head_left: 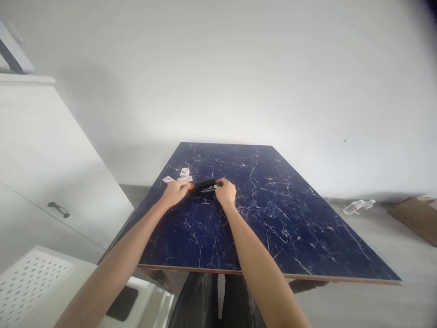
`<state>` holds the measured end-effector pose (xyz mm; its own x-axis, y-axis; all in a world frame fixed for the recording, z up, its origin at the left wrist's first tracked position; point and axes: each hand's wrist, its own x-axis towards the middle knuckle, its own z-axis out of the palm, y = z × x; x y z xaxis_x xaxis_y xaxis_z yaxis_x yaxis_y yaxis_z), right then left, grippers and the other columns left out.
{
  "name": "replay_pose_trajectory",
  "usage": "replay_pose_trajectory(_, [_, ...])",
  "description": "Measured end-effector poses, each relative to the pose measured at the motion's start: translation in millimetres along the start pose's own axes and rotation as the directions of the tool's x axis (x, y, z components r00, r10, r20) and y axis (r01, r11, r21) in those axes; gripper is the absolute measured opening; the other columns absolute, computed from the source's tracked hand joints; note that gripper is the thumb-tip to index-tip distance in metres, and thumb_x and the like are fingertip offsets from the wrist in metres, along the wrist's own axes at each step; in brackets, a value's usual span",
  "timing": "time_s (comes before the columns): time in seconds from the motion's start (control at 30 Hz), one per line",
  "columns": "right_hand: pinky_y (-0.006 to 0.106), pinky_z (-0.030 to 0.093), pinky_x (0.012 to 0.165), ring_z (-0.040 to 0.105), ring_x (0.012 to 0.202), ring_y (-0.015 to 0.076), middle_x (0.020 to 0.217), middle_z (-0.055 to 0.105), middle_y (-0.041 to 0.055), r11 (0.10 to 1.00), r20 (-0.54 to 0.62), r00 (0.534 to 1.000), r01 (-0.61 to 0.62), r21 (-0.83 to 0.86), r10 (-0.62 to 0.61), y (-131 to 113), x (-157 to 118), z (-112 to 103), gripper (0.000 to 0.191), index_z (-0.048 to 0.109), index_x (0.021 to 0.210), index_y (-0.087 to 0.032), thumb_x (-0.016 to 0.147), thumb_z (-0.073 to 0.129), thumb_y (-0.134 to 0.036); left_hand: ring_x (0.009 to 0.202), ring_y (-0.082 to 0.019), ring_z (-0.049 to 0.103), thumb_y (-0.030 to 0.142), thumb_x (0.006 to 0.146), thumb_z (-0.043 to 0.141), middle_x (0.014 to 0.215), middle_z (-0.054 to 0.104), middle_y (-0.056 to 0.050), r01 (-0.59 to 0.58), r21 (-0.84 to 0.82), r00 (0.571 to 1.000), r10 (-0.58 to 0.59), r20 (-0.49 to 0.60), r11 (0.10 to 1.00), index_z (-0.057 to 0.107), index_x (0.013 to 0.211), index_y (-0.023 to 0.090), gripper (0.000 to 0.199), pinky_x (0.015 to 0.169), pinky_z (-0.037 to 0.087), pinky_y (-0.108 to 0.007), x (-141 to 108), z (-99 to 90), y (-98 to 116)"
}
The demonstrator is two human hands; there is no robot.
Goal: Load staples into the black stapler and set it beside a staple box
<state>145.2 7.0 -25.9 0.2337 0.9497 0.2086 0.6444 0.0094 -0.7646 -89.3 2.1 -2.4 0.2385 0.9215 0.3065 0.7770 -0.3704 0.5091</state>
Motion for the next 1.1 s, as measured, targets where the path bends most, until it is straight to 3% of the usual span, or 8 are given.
replay_pose_trajectory(0.23, [0.026,0.051,0.091,0.071,0.102,0.0188,0.108,0.077,0.0012,0.994,0.059,0.993,0.107,-0.009,-0.106,-3.0,-2.6,-1.8,0.041,0.073,0.11,-0.025,0.083,0.05,-0.005,0.069,-0.022,0.067,0.039,0.098,0.043,0.075,0.074,-0.004,-0.053,-0.045,0.999,0.053,-0.008,0.998,0.078,0.093,0.019,0.04,0.068,0.049,-0.031,0.0,3.6,-9.3])
replay_pose_trajectory(0.33, [0.026,0.05,0.093,0.071,0.105,0.0193,0.111,0.077,0.0018,0.985,0.109,0.981,0.168,-0.028,-0.164,-5.0,-5.1,-1.2,0.043,0.069,0.119,-0.025,0.085,0.05,-0.007,0.084,-0.023,0.07,0.038,0.097,0.046,0.095,0.078,-0.006,-0.062,-0.041,0.996,0.059,-0.059,0.997,0.077,0.106,0.021,0.036,0.08,0.051,-0.032,1.4,2.7,-12.3])
replay_pose_trajectory(0.4, [0.028,0.05,0.094,0.071,0.107,0.0205,0.114,0.076,0.0032,0.986,0.112,0.982,0.16,-0.048,-0.154,-7.3,-7.5,0.0,0.045,0.065,0.127,-0.025,0.087,0.052,-0.01,0.096,-0.024,0.069,0.035,0.097,0.047,0.108,0.076,-0.007,0.01,0.016,0.98,-0.006,-0.197,1.0,0.076,0.108,0.022,0.034,0.087,0.051,-0.033,2.6,-1.6,-16.8])
replay_pose_trajectory(0.47, [0.032,0.05,0.095,0.07,0.108,0.0228,0.117,0.075,0.0055,0.991,0.076,0.992,0.109,-0.077,-0.103,-10.4,-10.2,1.6,0.047,0.06,0.133,-0.024,0.088,0.052,-0.013,0.103,-0.026,0.068,0.034,0.096,0.046,0.113,0.074,-0.009,0.184,0.086,0.919,-0.14,-0.369,0.979,0.074,0.112,0.023,0.034,0.09,0.05,-0.035,3.2,-7.2,-24.7])
replay_pose_trajectory(0.53, [0.036,0.05,0.096,0.07,0.108,0.0257,0.114,0.076,0.0081,0.991,0.039,0.997,0.064,-0.115,-0.06,-14.3,-12.7,2.6,0.046,0.057,0.135,-0.022,0.09,0.052,-0.016,0.108,-0.029,0.066,0.036,0.097,0.046,0.119,0.07,-0.013,0.34,0.117,0.865,-0.262,-0.427,0.933,0.069,0.123,0.022,0.038,0.092,0.05,-0.039,2.8,-11.3,-34.4])
replay_pose_trajectory(0.73, [0.038,0.05,0.094,0.071,0.103,0.0273,0.104,0.077,0.0085,0.991,0.072,0.995,0.082,-0.102,-0.075,-25.1,-18.5,-0.9,0.047,0.053,0.137,-0.02,0.091,0.051,-0.019,0.126,-0.03,0.058,0.047,0.101,0.039,0.132,0.066,-0.012,0.237,0.148,0.955,-0.202,-0.219,0.96,0.07,0.125,0.023,0.045,0.111,0.039,-0.045,10.6,-4.5,-48.7])
replay_pose_trajectory(0.9, [0.037,0.051,0.093,0.071,0.103,0.0273,0.107,0.076,0.0082,0.999,0.074,0.997,0.028,-0.031,-0.025,-30.9,-22.0,-0.8,0.044,0.056,0.134,-0.02,0.09,0.052,-0.024,0.153,-0.043,0.018,0.063,0.089,0.059,0.164,0.035,-0.007,0.043,0.168,0.998,-0.033,-0.062,0.985,0.055,0.146,0.031,0.065,0.119,0.02,-0.063,33.0,3.7,-53.6])
replay_pose_trajectory(1.1, [0.037,0.051,0.09,0.071,0.099,0.0277,0.105,0.075,0.0095,0.996,0.097,0.994,0.062,-0.067,-0.055,-32.7,-20.6,0.2,0.042,0.056,0.132,-0.02,0.09,0.053,-0.023,0.142,-0.034,0.046,0.05,0.088,0.066,0.155,0.049,-0.009,-0.079,0.157,0.997,0.076,0.025,0.984,0.066,0.134,0.031,0.049,0.118,0.032,-0.054,58.7,7.1,-59.4])
